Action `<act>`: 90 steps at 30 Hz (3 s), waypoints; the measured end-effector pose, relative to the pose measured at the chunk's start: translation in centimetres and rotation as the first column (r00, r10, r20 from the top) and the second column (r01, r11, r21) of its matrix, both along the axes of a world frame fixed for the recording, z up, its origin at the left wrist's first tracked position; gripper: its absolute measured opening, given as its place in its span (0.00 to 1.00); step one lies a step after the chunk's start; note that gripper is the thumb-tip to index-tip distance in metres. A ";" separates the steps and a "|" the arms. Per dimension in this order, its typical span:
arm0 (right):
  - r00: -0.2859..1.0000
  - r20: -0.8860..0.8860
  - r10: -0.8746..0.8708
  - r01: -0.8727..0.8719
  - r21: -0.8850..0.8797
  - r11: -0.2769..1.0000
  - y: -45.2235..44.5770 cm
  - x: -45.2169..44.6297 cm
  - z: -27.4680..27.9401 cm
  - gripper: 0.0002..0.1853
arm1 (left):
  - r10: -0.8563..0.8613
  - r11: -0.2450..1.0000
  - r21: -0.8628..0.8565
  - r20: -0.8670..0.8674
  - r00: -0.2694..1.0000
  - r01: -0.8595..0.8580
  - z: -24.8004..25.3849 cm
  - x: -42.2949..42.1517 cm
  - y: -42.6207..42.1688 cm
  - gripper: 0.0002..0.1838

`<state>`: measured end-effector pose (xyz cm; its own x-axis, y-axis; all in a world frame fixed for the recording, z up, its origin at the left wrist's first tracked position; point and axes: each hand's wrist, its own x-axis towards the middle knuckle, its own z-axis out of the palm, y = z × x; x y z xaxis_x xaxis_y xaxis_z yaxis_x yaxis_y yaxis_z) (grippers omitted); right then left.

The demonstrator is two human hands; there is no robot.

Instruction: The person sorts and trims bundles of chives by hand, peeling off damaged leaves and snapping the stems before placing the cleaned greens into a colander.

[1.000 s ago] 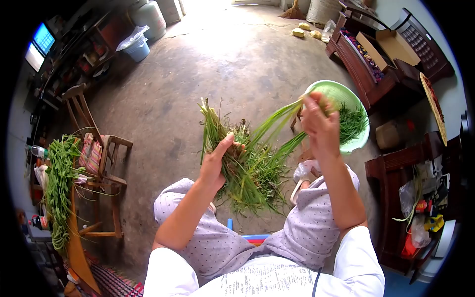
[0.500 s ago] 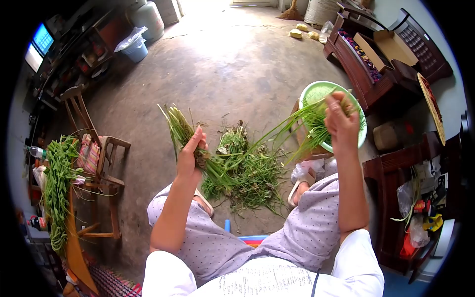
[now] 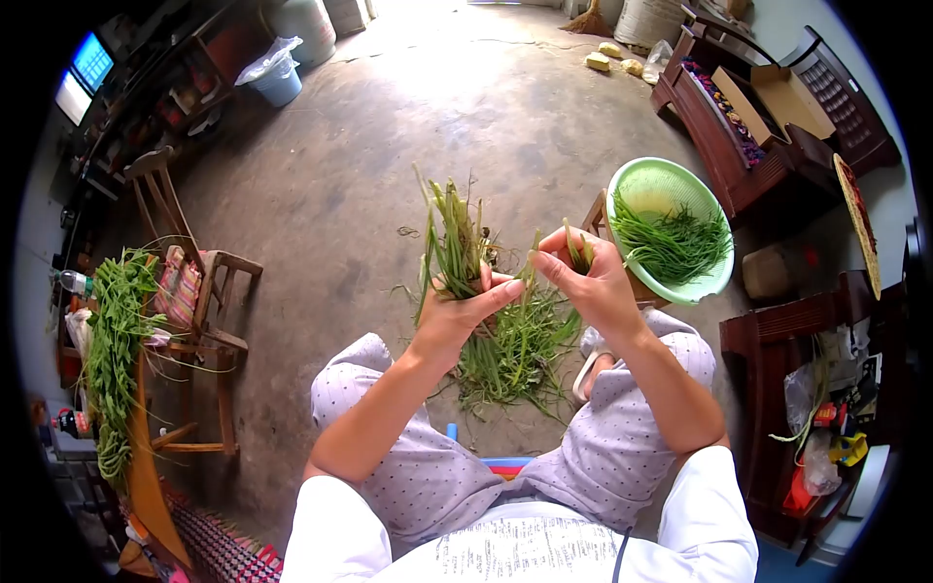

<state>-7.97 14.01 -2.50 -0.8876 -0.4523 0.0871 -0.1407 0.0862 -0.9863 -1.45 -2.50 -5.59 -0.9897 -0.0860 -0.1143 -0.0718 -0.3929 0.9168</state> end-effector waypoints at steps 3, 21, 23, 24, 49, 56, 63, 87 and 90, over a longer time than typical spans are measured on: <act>0.998 -0.047 -0.029 0.033 0.071 0.997 0.6 -0.3 1.0 0.06 | 0.009 1.000 -0.013 -0.012 1.000 -0.009 0.5 0.3 -0.2 0.19; 0.990 -0.076 0.115 -0.088 0.290 0.953 0.2 1.3 2.0 0.09 | 0.059 0.996 0.065 0.023 0.998 -0.061 0.5 1.0 -0.7 0.14; 0.986 -0.098 0.134 -0.099 0.300 0.949 0.1 1.4 1.8 0.09 | 0.067 0.994 0.084 0.044 0.997 -0.070 0.4 1.0 -0.7 0.14; 0.981 -0.119 0.153 -0.110 0.310 0.944 0.0 1.4 1.7 0.08 | 0.063 0.995 0.078 0.043 0.997 -0.066 0.3 1.0 -0.7 0.14; 0.986 -0.103 0.134 -0.096 0.306 0.947 0.1 1.7 2.4 0.07 | -0.134 0.951 0.303 0.221 0.966 0.063 0.6 1.3 -1.2 0.10; 0.986 -0.152 0.065 -0.017 0.297 0.955 0.8 0.8 2.4 0.04 | -0.185 0.942 0.317 0.224 0.957 0.108 0.8 1.3 -1.7 0.10; 0.930 -0.325 -0.170 0.250 0.221 0.943 1.5 -1.0 1.2 0.05 | -0.227 0.939 0.316 0.265 0.937 0.138 1.2 1.7 -1.7 0.11; 0.958 0.215 0.191 -0.165 -0.130 0.978 -0.3 0.9 0.1 0.08 | -0.122 0.986 0.129 0.091 0.988 0.110 1.9 2.0 -0.6 0.12; 0.972 0.138 0.189 -0.171 -0.134 0.976 -0.1 0.8 0.3 0.08 | -0.176 0.951 0.284 0.164 0.971 0.124 1.7 1.9 -0.8 0.12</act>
